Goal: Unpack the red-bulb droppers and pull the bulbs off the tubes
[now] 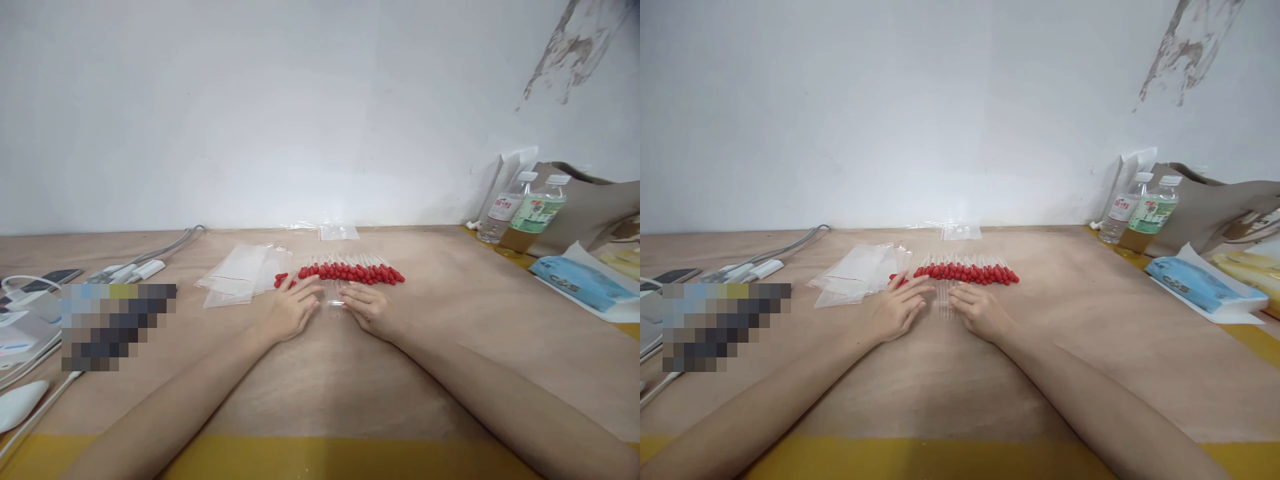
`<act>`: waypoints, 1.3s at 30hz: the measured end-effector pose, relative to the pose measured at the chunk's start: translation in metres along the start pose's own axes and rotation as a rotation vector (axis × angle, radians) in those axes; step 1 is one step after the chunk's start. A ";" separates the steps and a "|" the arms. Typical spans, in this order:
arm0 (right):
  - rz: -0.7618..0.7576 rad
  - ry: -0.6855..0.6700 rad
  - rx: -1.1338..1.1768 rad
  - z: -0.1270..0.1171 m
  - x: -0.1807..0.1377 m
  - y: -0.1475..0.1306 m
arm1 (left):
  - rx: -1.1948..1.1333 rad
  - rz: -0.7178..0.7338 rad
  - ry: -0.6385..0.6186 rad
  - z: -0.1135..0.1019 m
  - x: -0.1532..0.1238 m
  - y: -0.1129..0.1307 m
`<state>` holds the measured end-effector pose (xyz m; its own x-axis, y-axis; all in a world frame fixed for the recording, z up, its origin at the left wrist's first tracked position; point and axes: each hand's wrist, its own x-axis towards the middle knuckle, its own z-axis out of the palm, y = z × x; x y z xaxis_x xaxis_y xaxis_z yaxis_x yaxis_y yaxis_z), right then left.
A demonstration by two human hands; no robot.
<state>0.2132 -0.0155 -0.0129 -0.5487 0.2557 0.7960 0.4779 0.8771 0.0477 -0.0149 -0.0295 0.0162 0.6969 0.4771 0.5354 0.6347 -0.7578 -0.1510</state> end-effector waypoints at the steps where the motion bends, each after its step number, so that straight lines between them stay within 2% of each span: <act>1: 0.061 0.033 -0.015 -0.002 -0.001 0.003 | -0.014 -0.050 0.010 -0.001 -0.003 -0.004; 3: 0.216 0.058 -0.067 -0.003 -0.003 0.006 | -0.058 -0.188 0.048 -0.001 -0.008 -0.016; 5: 0.347 0.005 -0.138 -0.002 -0.003 0.007 | -0.128 -0.365 0.122 0.001 -0.011 -0.029; 8: 0.443 -0.107 -0.199 0.003 0.001 0.003 | -0.191 -0.607 0.244 0.005 -0.013 -0.049; 11: 0.488 -0.138 -0.181 0.007 0.007 -0.003 | -0.188 -0.717 0.268 0.009 -0.014 -0.064; 16: 0.503 -0.106 -0.185 0.008 0.013 -0.006 | -0.178 -0.717 0.260 0.013 -0.013 -0.070; 23: 0.395 -0.145 -0.228 0.009 0.012 -0.008 | -0.057 -0.616 0.190 0.020 -0.012 -0.065; 31: 0.374 -0.228 -0.131 0.002 0.015 -0.013 | 0.036 -0.547 0.266 0.011 -0.010 -0.053; 35: 0.428 -0.169 -0.114 0.001 0.015 -0.013 | 0.087 -0.551 0.144 0.006 0.004 -0.050; 39: 0.597 -0.101 -0.122 0.002 0.015 -0.010 | 0.092 -0.558 -0.037 0.009 0.023 -0.059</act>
<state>0.1988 -0.0197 -0.0033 -0.2217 0.7304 0.6460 0.7940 0.5198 -0.3153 -0.0335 0.0299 0.0297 0.2578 0.8106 0.5257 0.9355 -0.3455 0.0740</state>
